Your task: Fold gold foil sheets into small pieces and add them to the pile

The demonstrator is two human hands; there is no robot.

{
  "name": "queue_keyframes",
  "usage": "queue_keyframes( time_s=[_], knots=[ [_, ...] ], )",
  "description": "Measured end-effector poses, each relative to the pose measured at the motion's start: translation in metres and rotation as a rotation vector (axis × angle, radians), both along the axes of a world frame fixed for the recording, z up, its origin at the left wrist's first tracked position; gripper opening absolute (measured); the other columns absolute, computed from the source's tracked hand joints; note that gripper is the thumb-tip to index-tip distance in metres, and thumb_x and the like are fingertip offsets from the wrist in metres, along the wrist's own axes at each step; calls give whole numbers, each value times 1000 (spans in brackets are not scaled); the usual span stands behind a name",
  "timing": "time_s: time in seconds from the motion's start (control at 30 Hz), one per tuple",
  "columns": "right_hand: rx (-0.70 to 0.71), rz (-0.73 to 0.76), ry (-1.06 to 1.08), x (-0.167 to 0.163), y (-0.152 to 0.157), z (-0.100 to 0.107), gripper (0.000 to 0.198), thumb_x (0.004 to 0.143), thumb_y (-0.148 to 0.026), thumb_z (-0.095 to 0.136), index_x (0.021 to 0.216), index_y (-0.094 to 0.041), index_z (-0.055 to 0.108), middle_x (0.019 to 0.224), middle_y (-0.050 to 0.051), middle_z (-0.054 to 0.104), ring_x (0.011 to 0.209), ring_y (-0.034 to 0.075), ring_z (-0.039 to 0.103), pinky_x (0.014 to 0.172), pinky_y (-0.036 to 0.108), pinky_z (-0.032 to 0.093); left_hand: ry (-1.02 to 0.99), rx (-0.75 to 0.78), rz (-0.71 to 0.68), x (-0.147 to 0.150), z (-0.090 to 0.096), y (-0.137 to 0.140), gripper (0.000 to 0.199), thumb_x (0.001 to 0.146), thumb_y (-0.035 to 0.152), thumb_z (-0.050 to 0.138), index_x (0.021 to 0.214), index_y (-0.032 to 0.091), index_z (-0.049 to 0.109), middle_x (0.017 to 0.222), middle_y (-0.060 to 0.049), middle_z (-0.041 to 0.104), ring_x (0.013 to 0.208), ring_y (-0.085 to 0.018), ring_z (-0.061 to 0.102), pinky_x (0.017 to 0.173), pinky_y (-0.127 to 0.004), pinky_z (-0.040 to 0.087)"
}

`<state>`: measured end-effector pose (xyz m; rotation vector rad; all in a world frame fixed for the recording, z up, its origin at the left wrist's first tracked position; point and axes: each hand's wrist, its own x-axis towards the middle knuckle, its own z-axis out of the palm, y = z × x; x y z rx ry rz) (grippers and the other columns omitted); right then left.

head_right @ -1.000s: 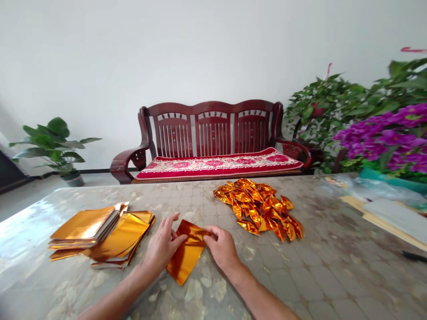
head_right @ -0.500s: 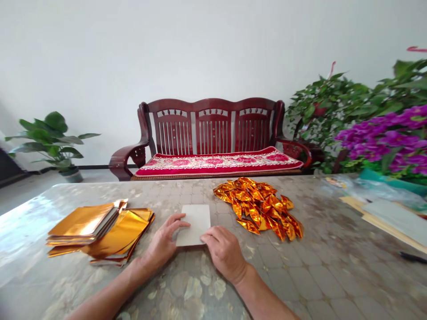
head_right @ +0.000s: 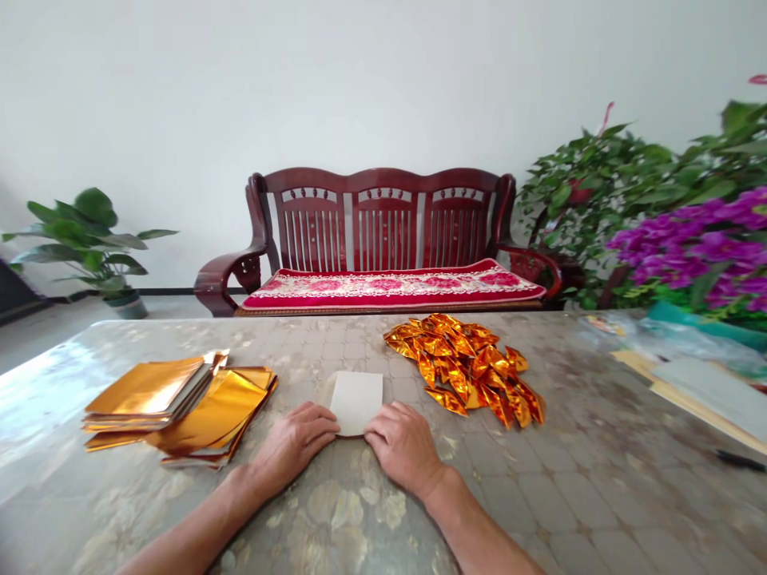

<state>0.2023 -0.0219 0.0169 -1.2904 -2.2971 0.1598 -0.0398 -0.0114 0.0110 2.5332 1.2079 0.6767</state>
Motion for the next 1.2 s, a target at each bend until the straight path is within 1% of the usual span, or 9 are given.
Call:
queue_keyframes(
  time_s=[0.07, 0.17, 0.23, 0.37, 0.47, 0.6, 0.73, 0.93, 1.2],
  knots=[
    [-42, -23, -3, 0, 1, 2, 16, 93, -25, 63, 81, -25, 74, 83, 0, 70, 84, 17, 59, 74, 28, 38, -27, -31, 34, 2, 2, 0, 25, 98, 30, 50, 94, 25, 74, 98, -3, 71, 93, -17, 62, 86, -29, 47],
    [-87, -73, -1, 1, 4, 3, 22, 96, -27, 57, 81, -25, 73, 84, 0, 69, 87, 17, 59, 75, 27, 38, -42, -87, 137, 5, 6, 2, 24, 95, 27, 54, 81, 22, 73, 86, -3, 69, 87, -18, 62, 82, -28, 46],
    [-106, -117, -15, 1, 6, 3, 23, 97, -27, 56, 80, -24, 72, 83, 0, 68, 86, 17, 60, 73, 27, 37, -30, -122, 200, 8, 6, 3, 23, 93, 27, 56, 76, 21, 70, 83, -2, 68, 86, -19, 61, 80, -29, 44],
    [-144, -207, -16, 0, 7, 3, 17, 89, -26, 62, 75, -24, 71, 80, -1, 69, 82, 17, 61, 69, 27, 36, -40, -177, 304, 10, 4, 5, 18, 89, 30, 60, 75, 21, 68, 84, -2, 67, 88, -19, 61, 80, -29, 43],
    [-150, -243, 0, -2, 7, 3, 14, 85, -23, 65, 72, -23, 69, 78, -1, 69, 78, 16, 60, 67, 28, 35, -51, -202, 365, 10, 4, 4, 19, 86, 34, 63, 74, 21, 67, 85, -2, 66, 88, -20, 61, 80, -30, 43],
    [-141, -253, -22, -3, 7, 3, 14, 83, -21, 63, 70, -23, 66, 77, -1, 69, 76, 16, 60, 65, 28, 33, 5, -183, 384, 10, 8, 2, 23, 86, 39, 65, 72, 20, 67, 86, -3, 66, 89, -22, 60, 79, -31, 41],
    [-152, -257, -55, -4, 8, 5, 13, 84, -22, 61, 72, -23, 65, 78, -1, 70, 76, 17, 60, 63, 28, 31, 63, -141, 396, 12, 12, -2, 25, 88, 41, 63, 73, 20, 67, 87, -4, 65, 88, -22, 60, 77, -32, 40],
    [-177, -271, -81, -6, 8, 9, 12, 83, -24, 62, 71, -23, 66, 77, 0, 71, 74, 17, 61, 61, 28, 31, 47, -146, 400, 12, 11, -4, 20, 86, 38, 67, 75, 21, 68, 88, -4, 63, 89, -22, 59, 81, -32, 40],
    [-151, -269, -80, -7, 10, 5, 12, 82, -22, 60, 70, -23, 63, 77, 1, 71, 73, 17, 60, 61, 28, 30, 54, -155, 416, 13, 10, -3, 20, 84, 38, 67, 73, 21, 69, 88, -4, 63, 90, -22, 58, 81, -32, 40]
  ],
)
